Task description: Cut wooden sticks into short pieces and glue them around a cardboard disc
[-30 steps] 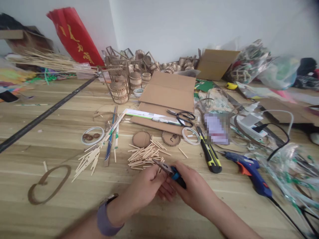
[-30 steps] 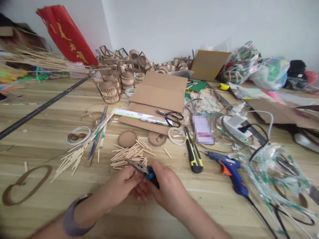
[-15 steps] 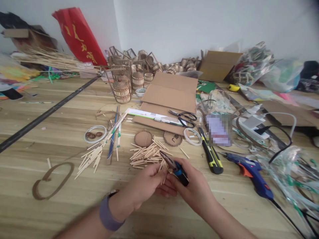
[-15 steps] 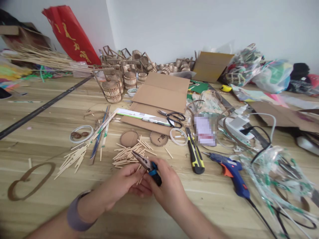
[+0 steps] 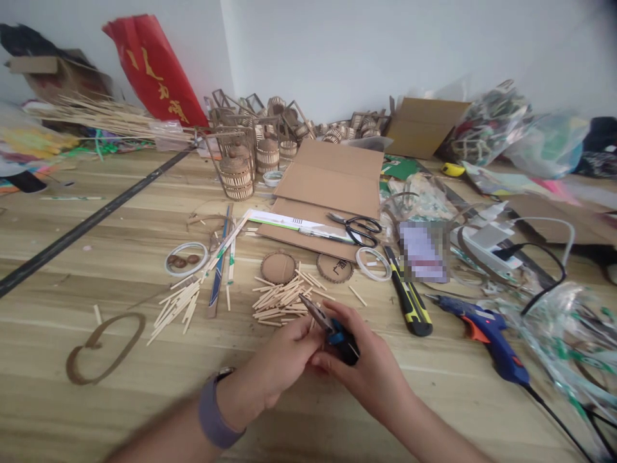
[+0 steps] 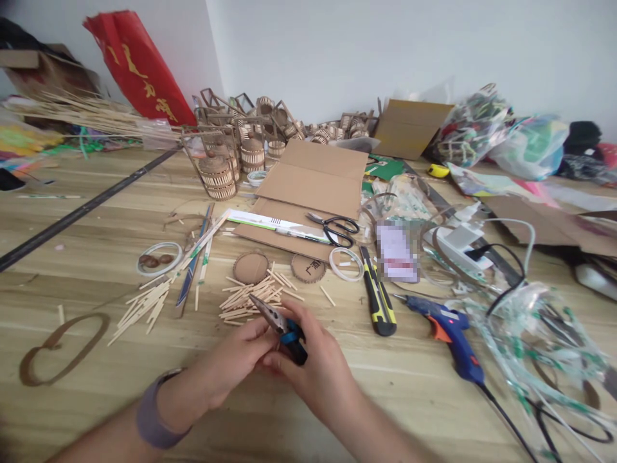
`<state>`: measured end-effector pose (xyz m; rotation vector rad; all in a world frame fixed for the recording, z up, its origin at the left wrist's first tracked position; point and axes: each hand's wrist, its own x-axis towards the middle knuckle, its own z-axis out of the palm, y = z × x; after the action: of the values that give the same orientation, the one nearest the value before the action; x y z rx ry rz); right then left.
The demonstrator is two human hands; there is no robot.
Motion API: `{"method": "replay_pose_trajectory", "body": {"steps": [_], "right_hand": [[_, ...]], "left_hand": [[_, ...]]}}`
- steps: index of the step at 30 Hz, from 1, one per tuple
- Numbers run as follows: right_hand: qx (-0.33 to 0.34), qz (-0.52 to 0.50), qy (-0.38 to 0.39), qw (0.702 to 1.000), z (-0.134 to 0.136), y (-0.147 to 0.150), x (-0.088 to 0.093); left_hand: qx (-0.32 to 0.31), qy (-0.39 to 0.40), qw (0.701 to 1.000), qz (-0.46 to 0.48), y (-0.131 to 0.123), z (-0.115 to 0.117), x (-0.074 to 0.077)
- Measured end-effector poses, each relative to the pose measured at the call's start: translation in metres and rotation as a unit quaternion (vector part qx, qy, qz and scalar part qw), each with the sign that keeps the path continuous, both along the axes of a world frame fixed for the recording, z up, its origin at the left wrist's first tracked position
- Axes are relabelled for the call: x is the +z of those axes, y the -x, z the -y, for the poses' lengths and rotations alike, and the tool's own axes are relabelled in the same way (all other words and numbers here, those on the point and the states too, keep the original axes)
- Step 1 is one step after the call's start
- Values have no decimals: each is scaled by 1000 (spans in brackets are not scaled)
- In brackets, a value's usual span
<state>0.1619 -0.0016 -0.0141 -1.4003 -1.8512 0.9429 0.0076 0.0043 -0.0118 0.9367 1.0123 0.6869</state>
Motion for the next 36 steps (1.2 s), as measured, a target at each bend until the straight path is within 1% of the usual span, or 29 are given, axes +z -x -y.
{"method": "replay_pose_trajectory", "body": {"steps": [7, 10, 12, 14, 16, 17, 19, 21, 22, 23, 25, 27, 30, 31, 34, 36], "right_hand": [[1, -9, 0, 1000, 0, -1, -2], [1, -35, -30, 999, -4, -3, 0], [0, -48, -42, 998, -8, -6, 3], [-16, -42, -35, 998, -12, -11, 6], [-41, -20, -16, 999, -15, -16, 7], [-52, -10, -10, 999, -16, -19, 7], [-64, 9, -6, 998, -19, -24, 7], [-65, 24, -10, 998, -21, -28, 6], [-62, 33, -15, 997, -22, -30, 5], [-56, 45, -23, 997, -23, -32, 3], [-42, 85, -49, 994, -25, -35, 1], [-37, 142, -76, 986, -27, -38, -2], [-55, 202, -86, 974, -31, -41, -3], [-65, 211, -84, 972, -32, -43, -2], [-93, 240, -76, 963, -34, -48, 2], [-107, 268, -63, 955, -33, -52, 5]], "left_hand": [[-1, -17, 1000, -8, 2, -2, 2], [-5, -33, 999, -23, 7, -4, 5], [-4, -71, 996, -56, 13, -7, 8], [13, -135, 981, -139, 20, -12, 11], [38, -208, 946, -246, 26, -17, 12], [53, -247, 922, -294, 28, -20, 11], [86, -338, 863, -364, 32, -25, 7], [123, -435, 794, -407, 35, -28, 1], [139, -471, 762, -421, 36, -30, -3], [146, -499, 736, -433, 36, -30, -6], [144, -535, 700, -451, 35, -29, -12], [122, -554, 678, -468, 32, -26, -15], [52, -586, 654, -476, 25, -16, -17], [13, -602, 645, -471, 22, -13, -17], [-97, -651, 599, -456, 14, -8, -19], [-172, -657, 571, -461, 9, -8, -22]]}}
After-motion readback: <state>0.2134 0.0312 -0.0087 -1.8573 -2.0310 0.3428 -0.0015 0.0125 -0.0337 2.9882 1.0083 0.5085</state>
